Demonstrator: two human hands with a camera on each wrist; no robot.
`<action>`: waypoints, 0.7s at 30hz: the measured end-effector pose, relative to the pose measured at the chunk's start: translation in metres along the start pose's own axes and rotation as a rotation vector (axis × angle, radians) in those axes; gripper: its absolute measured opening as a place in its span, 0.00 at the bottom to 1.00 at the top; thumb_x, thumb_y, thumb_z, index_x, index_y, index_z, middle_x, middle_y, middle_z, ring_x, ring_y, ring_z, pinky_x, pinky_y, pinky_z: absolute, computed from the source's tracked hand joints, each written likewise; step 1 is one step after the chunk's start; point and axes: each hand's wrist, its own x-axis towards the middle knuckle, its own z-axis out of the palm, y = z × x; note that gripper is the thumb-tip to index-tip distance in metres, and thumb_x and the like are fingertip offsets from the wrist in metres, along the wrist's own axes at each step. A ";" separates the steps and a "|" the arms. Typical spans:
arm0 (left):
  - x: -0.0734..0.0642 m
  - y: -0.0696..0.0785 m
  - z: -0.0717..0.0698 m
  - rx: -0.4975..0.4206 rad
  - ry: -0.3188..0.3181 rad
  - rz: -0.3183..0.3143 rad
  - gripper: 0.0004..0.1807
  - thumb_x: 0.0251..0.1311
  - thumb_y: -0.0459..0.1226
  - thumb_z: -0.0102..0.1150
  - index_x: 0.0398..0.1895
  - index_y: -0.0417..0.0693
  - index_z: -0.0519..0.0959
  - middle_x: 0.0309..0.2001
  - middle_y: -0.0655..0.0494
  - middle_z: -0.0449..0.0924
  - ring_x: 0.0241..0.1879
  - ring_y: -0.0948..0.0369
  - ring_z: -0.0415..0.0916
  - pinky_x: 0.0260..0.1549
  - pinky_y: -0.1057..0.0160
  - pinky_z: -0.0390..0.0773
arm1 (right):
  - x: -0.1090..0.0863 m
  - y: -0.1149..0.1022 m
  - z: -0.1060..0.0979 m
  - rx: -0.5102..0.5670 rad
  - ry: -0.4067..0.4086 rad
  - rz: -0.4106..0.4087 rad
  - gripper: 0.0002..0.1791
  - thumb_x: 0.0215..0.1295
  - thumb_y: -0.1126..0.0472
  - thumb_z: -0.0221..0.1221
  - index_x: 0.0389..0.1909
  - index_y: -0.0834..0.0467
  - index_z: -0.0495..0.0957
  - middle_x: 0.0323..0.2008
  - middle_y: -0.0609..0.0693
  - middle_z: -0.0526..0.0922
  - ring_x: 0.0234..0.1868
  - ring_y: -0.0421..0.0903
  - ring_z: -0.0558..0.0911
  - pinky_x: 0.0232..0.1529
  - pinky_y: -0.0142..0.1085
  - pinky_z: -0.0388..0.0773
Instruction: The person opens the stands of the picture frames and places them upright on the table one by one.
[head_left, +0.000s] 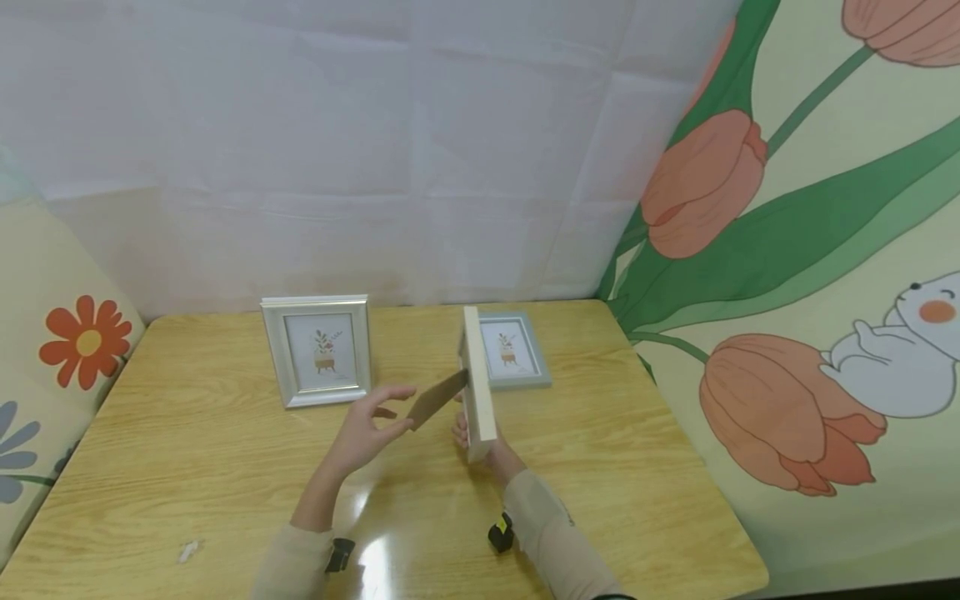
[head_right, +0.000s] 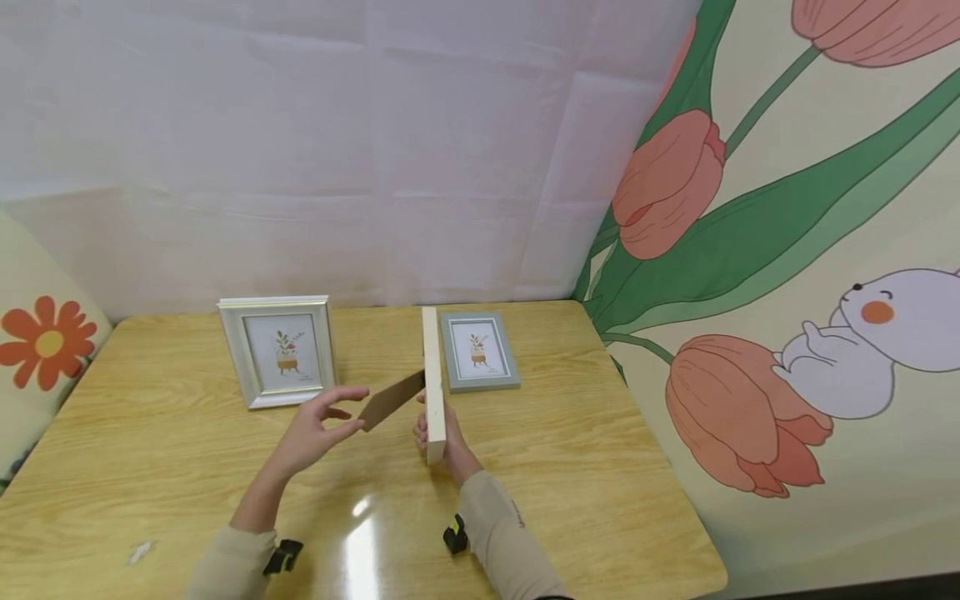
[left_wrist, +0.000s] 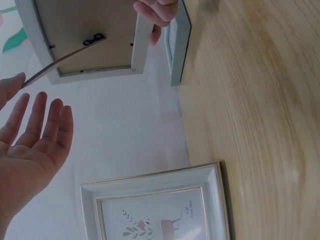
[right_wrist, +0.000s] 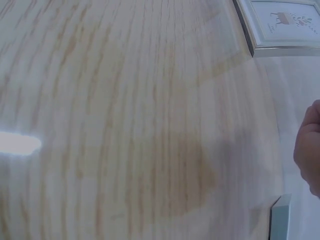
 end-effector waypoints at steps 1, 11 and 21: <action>0.000 0.000 0.000 -0.005 0.000 -0.002 0.22 0.42 0.22 0.62 0.46 0.32 0.73 0.46 0.40 0.75 0.45 0.43 0.71 0.36 0.52 0.77 | -0.001 -0.002 0.003 0.009 0.033 0.016 0.15 0.72 0.56 0.29 0.46 0.55 0.63 0.13 0.38 0.67 0.13 0.31 0.65 0.13 0.18 0.62; 0.000 0.007 0.000 -0.012 0.006 -0.019 0.21 0.42 0.21 0.62 0.45 0.31 0.73 0.45 0.39 0.75 0.44 0.45 0.72 0.36 0.50 0.77 | -0.002 -0.011 0.013 0.007 0.171 0.090 0.14 0.72 0.56 0.30 0.43 0.56 0.64 0.12 0.42 0.66 0.10 0.33 0.66 0.10 0.20 0.63; 0.001 0.012 0.002 0.004 0.043 -0.032 0.20 0.42 0.23 0.63 0.43 0.29 0.73 0.44 0.38 0.75 0.43 0.45 0.72 0.36 0.57 0.78 | 0.005 -0.006 0.007 -0.043 0.259 0.081 0.14 0.71 0.55 0.31 0.40 0.56 0.64 0.10 0.41 0.65 0.10 0.33 0.64 0.09 0.20 0.61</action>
